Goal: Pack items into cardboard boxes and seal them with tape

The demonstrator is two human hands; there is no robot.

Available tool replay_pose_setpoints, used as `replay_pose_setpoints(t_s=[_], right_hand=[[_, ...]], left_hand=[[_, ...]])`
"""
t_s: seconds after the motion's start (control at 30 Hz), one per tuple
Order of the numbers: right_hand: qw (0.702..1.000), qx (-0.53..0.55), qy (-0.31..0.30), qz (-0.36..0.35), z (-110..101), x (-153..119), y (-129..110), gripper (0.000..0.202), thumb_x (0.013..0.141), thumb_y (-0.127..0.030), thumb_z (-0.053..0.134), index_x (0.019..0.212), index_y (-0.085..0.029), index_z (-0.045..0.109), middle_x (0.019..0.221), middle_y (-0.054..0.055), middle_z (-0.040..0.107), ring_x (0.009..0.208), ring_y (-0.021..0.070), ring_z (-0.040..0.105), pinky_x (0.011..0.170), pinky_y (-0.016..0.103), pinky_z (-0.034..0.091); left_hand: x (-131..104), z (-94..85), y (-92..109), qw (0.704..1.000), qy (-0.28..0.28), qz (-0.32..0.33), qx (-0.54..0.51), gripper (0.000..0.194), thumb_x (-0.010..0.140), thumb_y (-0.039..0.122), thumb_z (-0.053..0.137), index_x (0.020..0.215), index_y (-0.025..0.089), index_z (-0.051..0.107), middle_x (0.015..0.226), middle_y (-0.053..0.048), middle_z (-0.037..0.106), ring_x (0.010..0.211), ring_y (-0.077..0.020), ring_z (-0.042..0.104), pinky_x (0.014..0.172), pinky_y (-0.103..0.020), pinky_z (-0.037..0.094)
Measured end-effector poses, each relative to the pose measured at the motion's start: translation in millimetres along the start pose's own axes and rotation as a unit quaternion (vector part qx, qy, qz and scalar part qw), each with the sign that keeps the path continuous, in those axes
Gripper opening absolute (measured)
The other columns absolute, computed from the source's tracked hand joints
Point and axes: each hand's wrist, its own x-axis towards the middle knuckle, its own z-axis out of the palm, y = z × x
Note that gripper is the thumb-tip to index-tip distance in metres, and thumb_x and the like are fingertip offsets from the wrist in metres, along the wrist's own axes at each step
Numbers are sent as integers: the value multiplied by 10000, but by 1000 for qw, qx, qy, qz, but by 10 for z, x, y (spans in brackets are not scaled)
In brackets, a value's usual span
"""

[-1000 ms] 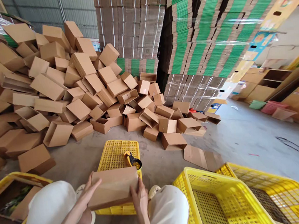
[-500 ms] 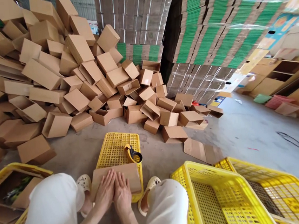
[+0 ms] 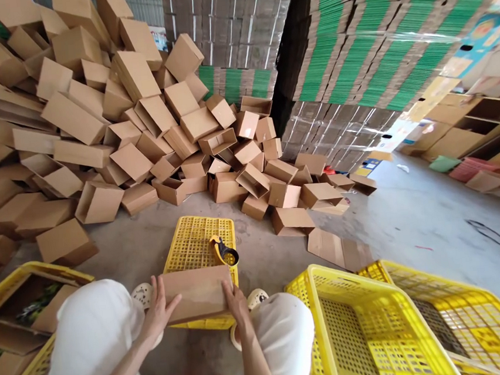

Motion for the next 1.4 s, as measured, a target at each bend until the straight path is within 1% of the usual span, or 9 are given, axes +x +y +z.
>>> replay_pose_setpoints(t_s=[0.1,0.27,0.47,0.63,0.87,0.97,1.1,1.3,1.4], right_hand=[[998,49,-15,-20,5,-74,30,723,972,-699,475,1351,-146,742,1349,149,763,1294,321,689,1100,429,528],[994,100,-18,-46,46,-225,82,850,911,-681,622,1551,-124,576,1477,181,679,1399,362,611,1167,483,482],[969,-217,61,-101,356,-433,-80,638,1052,-357,479,1639,-107,456,1721,214,367,1628,401,279,1283,658,233],[928,-291,-24,-233,771,-743,-310,632,1004,-120,415,1623,-211,503,1692,123,444,1612,270,355,1309,521,270],[928,-310,0,-206,356,-654,-289,537,1069,-190,377,1568,-183,575,1626,137,538,1543,298,474,1296,534,279],[929,-313,27,-195,435,-614,-375,524,1071,-198,388,1548,-146,597,1610,161,554,1540,324,475,1287,514,299],[922,-294,-31,-249,691,-632,-488,548,1035,-157,426,1558,-152,586,1614,145,553,1546,298,469,1299,471,278],[918,-329,-5,-222,306,-440,-287,594,1015,-99,383,1578,-171,561,1629,129,538,1534,291,484,1302,516,248],[913,-350,10,-207,338,-432,-295,573,1025,-108,387,1569,-129,567,1625,160,535,1540,310,473,1301,511,257]], left_hand=[[32,-25,21,998,-25,-55,-25,892,1052,555,444,1721,102,67,1671,-267,441,1520,-356,502,1124,-462,526],[64,-167,69,999,-28,-37,19,762,1085,447,374,1720,85,160,1478,-262,655,1269,-355,725,923,-415,629],[-65,-158,298,988,48,47,142,629,1101,398,379,1642,81,427,1642,-304,463,1486,-441,521,1127,-609,511],[-279,-46,568,968,-31,188,161,633,1013,127,404,1641,182,462,1692,-155,454,1580,-313,418,1272,-558,382],[-103,-307,295,971,-35,187,141,528,1098,303,404,1600,187,520,1662,-141,503,1551,-325,465,1238,-568,430],[-63,-283,311,972,-30,183,142,511,1098,294,403,1567,166,559,1656,-157,507,1546,-333,472,1238,-562,432],[-117,-202,444,962,-52,226,143,534,1069,180,378,1573,198,553,1654,-117,518,1549,-298,471,1233,-545,446],[-31,-442,193,964,-44,205,165,489,1114,301,384,1559,229,573,1650,-125,518,1530,-328,494,1232,-610,421],[-25,-425,219,965,-25,188,179,489,1112,299,387,1543,186,587,1624,-161,542,1518,-341,508,1227,-614,419]])
